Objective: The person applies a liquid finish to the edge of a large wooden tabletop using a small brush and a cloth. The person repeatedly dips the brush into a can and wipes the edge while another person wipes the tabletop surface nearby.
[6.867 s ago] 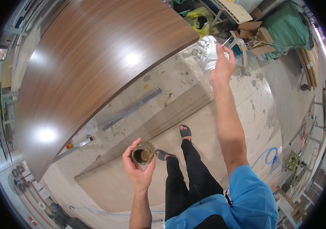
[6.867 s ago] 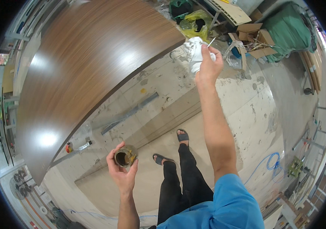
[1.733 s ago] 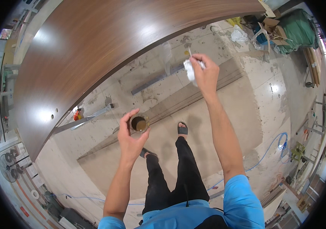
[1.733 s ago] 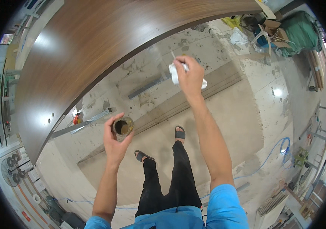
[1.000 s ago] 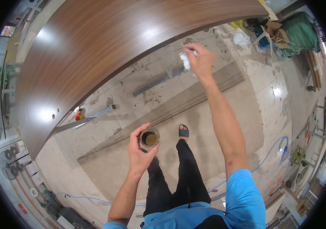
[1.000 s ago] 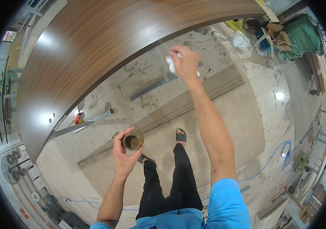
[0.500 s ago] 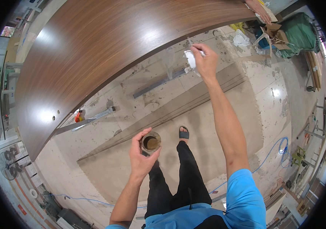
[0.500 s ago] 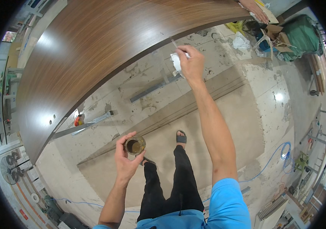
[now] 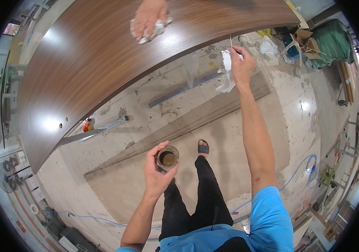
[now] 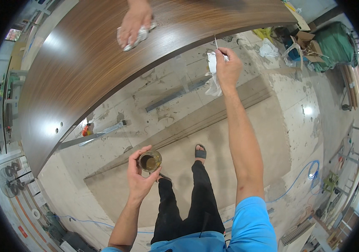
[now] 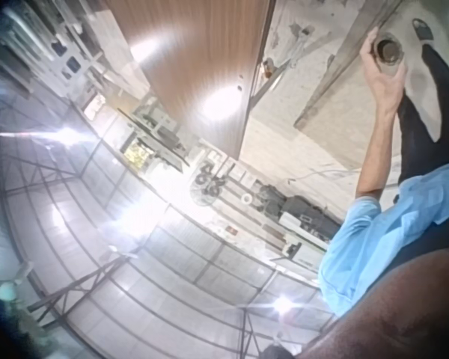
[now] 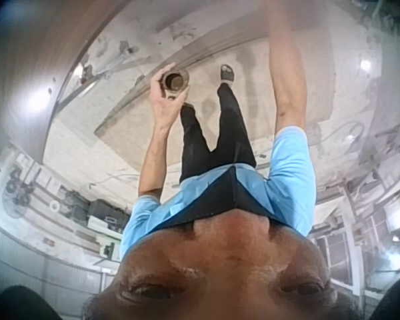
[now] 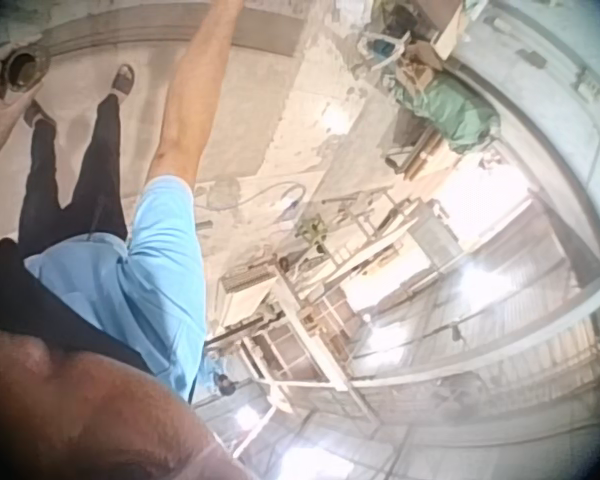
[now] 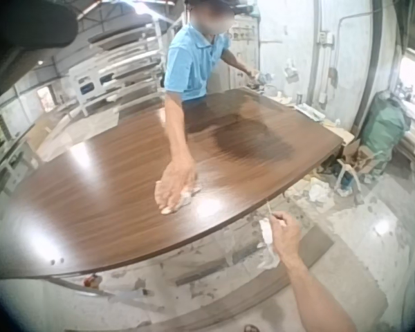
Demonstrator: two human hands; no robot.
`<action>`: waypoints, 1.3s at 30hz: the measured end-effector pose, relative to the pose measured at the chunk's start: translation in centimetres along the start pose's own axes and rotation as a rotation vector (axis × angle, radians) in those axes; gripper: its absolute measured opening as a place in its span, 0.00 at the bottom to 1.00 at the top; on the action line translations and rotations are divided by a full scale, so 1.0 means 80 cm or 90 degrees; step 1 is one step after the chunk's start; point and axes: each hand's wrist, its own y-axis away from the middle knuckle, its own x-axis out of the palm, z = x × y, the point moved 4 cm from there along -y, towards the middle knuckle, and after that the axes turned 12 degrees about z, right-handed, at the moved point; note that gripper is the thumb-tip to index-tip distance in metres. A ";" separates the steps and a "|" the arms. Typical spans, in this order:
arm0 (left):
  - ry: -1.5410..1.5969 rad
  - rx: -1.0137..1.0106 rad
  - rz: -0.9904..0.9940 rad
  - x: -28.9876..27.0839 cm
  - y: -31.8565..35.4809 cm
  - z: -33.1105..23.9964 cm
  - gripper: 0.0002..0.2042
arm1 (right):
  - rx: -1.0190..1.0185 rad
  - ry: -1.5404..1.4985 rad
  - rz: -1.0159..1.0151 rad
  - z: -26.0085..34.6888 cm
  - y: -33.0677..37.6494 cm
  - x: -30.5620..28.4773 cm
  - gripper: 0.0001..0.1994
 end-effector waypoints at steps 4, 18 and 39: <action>-0.010 0.003 0.000 -0.001 0.002 0.000 0.33 | -0.069 0.028 0.081 0.005 0.007 0.012 0.08; -0.021 0.014 0.006 -0.005 0.009 0.001 0.33 | -0.184 0.022 0.260 0.065 0.078 0.083 0.08; 0.038 0.022 -0.042 -0.041 0.045 0.009 0.33 | -0.083 -0.049 0.064 0.084 0.092 0.101 0.07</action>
